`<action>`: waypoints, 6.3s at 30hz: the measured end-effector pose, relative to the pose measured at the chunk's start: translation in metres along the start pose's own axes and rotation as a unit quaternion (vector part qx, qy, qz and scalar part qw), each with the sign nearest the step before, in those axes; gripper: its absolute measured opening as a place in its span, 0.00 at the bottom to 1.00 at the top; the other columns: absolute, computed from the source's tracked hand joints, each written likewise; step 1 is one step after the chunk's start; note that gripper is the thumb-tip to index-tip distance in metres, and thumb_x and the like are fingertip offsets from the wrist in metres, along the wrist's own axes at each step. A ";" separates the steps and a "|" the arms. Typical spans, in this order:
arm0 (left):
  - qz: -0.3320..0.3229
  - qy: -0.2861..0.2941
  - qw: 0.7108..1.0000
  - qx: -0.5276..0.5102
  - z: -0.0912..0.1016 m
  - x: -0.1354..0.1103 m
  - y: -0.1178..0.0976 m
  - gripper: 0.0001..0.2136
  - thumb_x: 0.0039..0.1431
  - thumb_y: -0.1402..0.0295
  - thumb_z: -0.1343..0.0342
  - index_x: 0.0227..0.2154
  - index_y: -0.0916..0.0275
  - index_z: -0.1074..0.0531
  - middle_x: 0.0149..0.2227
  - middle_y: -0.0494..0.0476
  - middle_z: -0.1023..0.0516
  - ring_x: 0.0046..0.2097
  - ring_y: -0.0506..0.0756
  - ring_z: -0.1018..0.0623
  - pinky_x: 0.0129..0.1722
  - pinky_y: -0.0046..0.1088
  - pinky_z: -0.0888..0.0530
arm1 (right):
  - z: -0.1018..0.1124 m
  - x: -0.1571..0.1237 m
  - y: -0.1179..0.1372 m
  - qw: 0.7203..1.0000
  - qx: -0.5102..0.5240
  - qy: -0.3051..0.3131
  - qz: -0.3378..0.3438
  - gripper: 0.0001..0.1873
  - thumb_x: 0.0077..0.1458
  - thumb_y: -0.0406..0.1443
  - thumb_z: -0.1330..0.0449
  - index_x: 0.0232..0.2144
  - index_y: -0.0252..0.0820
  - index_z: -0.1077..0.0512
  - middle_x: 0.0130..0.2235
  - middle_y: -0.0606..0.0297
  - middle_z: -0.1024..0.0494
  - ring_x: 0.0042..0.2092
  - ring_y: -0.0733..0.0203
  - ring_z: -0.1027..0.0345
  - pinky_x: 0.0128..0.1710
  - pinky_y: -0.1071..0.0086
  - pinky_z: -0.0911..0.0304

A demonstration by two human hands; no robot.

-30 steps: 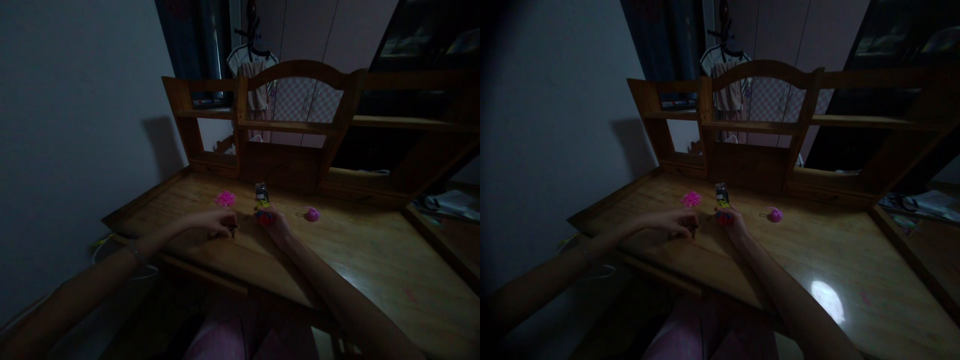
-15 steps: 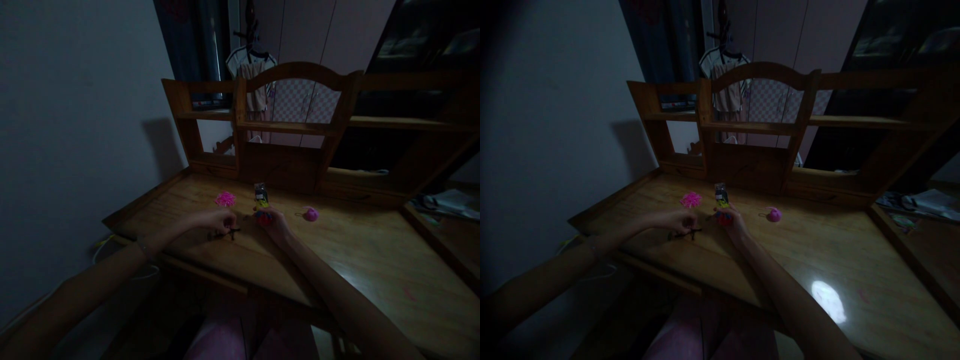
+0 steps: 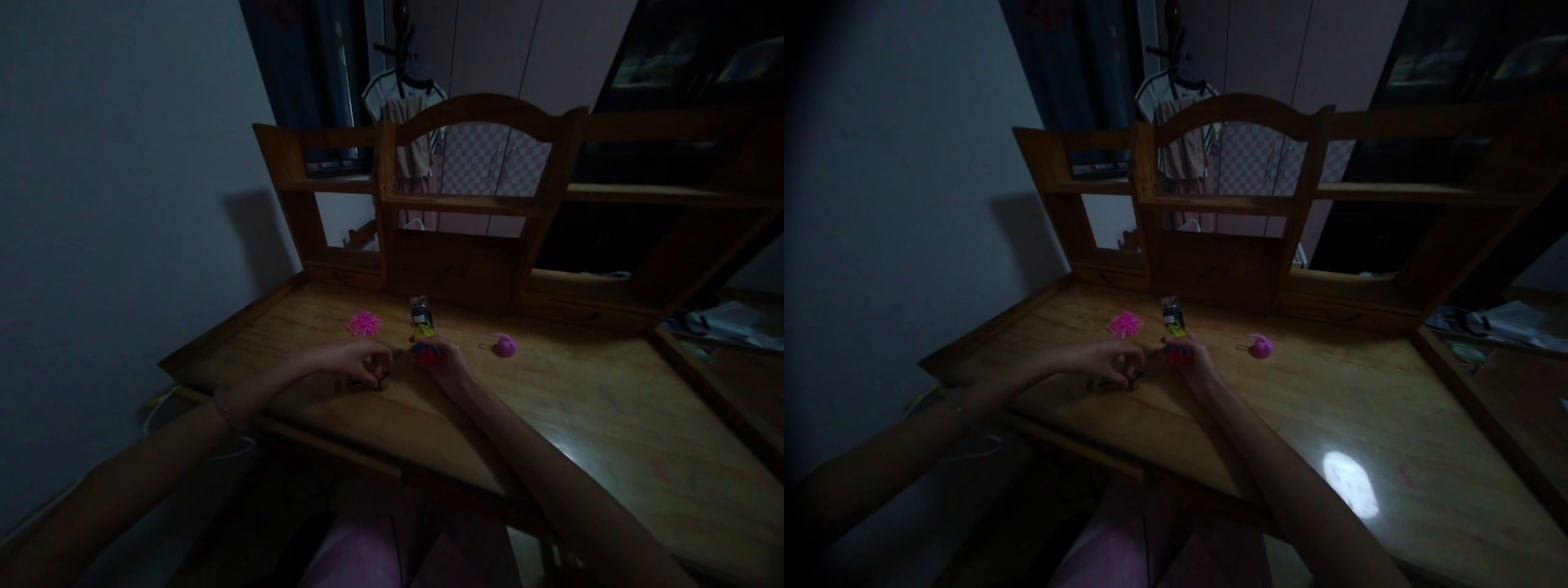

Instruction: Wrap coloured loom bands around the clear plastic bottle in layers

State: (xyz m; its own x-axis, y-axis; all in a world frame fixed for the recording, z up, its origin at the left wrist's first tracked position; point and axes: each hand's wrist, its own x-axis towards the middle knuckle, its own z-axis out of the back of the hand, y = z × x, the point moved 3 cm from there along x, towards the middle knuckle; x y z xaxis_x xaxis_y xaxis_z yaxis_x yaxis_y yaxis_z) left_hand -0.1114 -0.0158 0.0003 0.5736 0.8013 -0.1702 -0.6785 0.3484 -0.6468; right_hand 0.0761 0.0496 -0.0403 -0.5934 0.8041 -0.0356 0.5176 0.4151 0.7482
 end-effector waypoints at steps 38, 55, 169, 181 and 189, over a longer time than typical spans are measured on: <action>0.043 -0.185 0.981 0.045 0.008 0.048 0.024 0.06 0.46 0.70 0.37 0.29 0.64 0.21 0.38 0.58 0.20 0.40 0.55 0.22 0.38 0.25 0.29 | -0.001 -0.002 0.002 0.999 0.023 0.037 -0.020 0.16 0.44 0.31 0.35 0.38 0.40 0.28 0.34 0.65 0.23 0.31 0.62 0.30 0.31 0.70 0.33; 0.036 -0.336 0.935 -0.110 0.063 0.010 0.000 0.13 0.50 0.61 0.36 0.32 0.67 0.25 0.33 0.58 0.20 0.34 0.52 0.22 0.36 0.28 0.26 | -0.007 -0.005 0.001 0.998 -0.056 0.011 -0.006 0.16 0.41 0.32 0.32 0.37 0.40 0.25 0.34 0.64 0.22 0.32 0.63 0.31 0.29 0.71 0.37; 0.122 -0.226 0.951 0.172 -0.028 -0.057 0.024 0.07 0.57 0.63 0.44 0.33 0.61 0.27 0.37 0.57 0.25 0.44 0.59 0.28 0.47 0.37 0.33 | 0.009 -0.002 0.025 0.990 -0.128 0.035 0.047 0.17 0.42 0.32 0.34 0.39 0.42 0.24 0.35 0.65 0.21 0.33 0.63 0.30 0.33 0.71 0.37; 0.133 -0.252 0.942 0.176 -0.030 -0.051 0.028 0.03 0.46 0.69 0.41 0.27 0.59 0.28 0.30 0.56 0.26 0.35 0.57 0.27 0.31 0.32 0.35 | 0.006 -0.004 0.025 0.990 -0.132 0.027 0.043 0.15 0.41 0.33 0.34 0.36 0.43 0.25 0.34 0.65 0.22 0.33 0.61 0.31 0.33 0.69 0.37; 0.184 -0.212 0.949 0.140 0.009 -0.077 0.036 0.05 0.49 0.66 0.41 0.28 0.62 0.25 0.27 0.53 0.24 0.29 0.54 0.28 0.28 0.28 0.36 | 0.005 -0.005 0.025 0.991 -0.124 0.033 0.037 0.17 0.41 0.33 0.34 0.38 0.43 0.25 0.35 0.66 0.22 0.33 0.63 0.31 0.32 0.71 0.37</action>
State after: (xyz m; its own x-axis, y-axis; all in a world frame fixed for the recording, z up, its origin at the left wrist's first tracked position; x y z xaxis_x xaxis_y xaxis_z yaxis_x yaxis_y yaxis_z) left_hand -0.1842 -0.0602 -0.0033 0.0783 0.9969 0.0073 -0.9268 0.0755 -0.3680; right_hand 0.0956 0.0583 -0.0246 -0.6030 0.7953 0.0630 0.3984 0.2317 0.8875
